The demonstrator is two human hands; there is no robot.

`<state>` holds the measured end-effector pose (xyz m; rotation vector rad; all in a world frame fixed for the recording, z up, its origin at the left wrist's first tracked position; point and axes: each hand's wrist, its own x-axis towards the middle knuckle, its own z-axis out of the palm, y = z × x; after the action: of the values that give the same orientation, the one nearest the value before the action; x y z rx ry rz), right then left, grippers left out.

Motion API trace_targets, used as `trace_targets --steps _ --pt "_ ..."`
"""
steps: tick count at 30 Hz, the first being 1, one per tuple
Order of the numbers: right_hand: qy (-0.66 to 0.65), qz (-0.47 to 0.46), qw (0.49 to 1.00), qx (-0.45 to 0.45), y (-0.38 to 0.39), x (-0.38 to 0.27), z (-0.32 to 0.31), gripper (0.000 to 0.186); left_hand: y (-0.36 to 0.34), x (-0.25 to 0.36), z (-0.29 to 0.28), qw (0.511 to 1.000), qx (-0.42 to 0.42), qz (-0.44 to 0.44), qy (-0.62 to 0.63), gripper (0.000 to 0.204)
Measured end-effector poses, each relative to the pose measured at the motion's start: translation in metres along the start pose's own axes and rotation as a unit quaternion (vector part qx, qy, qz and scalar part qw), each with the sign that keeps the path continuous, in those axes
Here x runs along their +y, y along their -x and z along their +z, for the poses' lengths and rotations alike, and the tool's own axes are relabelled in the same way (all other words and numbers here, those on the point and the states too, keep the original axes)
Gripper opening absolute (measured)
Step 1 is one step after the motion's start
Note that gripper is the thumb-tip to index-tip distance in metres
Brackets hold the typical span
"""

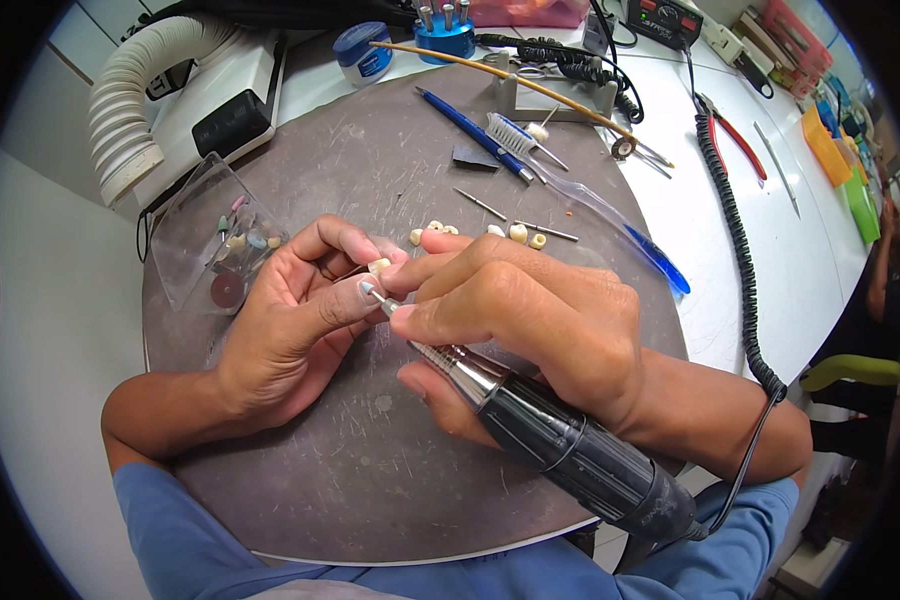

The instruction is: The person grinds a dental tooth model using a handheld rotary tool, changes the tool bit by hand, and grinds the tooth model again with the rotary tool.

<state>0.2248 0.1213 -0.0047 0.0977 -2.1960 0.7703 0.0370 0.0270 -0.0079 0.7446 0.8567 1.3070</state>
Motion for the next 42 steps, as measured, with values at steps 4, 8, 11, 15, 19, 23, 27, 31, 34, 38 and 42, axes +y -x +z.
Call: trace_targets --steps 4,8,11,15,19,23,27,31,34,38,42 --pt "-0.002 0.003 1.000 0.000 0.0006 0.0006 -0.0016 0.030 0.0029 0.0063 -0.0004 0.999 -0.005 -0.032 0.041 0.020" --pt "0.003 0.013 1.000 0.000 0.0009 -0.0014 -0.0006 0.030 0.0012 0.0033 0.0026 1.000 -0.005 -0.008 0.028 0.019" --pt "0.010 0.000 1.000 0.003 0.0007 0.0003 -0.0004 0.029 0.0012 0.0020 0.0021 1.000 0.012 0.006 0.021 0.017" --pt "0.030 0.008 0.999 0.019 0.0024 0.0035 -0.0016 0.029 0.0015 0.0042 0.0012 1.000 0.012 0.001 0.001 0.017" --pt "0.037 0.033 0.998 0.024 0.0019 0.0057 -0.0031 0.029 0.0024 0.0063 0.0000 1.000 0.010 -0.010 0.011 0.015" --pt "0.035 0.047 0.998 0.032 0.0011 0.0047 -0.0025 0.028 0.0029 0.0073 0.0015 1.000 0.017 -0.015 0.001 0.015" --pt "0.035 0.029 0.999 0.025 0.0011 0.0061 -0.0025 0.028 0.0024 0.0059 -0.0007 1.000 -0.002 -0.013 0.010 0.014" --pt "0.026 0.031 0.999 0.034 0.0016 0.0045 0.0002 0.027 0.0013 0.0030 -0.0026 1.000 -0.012 -0.007 0.016 0.012" --pt "0.009 0.042 0.998 0.038 0.0013 0.0033 0.0008 0.026 0.0009 0.0022 -0.0017 1.000 -0.010 -0.002 0.024 0.012" --pt "0.005 0.041 0.998 0.037 0.0019 0.0034 0.0017 0.027 0.0012 0.0032 -0.0017 1.000 -0.002 -0.010 0.020 0.011" --pt "0.009 0.041 0.999 0.035 0.0020 0.0023 0.0018 0.027 0.0018 0.0033 -0.0015 1.000 -0.005 -0.009 0.021 0.010"
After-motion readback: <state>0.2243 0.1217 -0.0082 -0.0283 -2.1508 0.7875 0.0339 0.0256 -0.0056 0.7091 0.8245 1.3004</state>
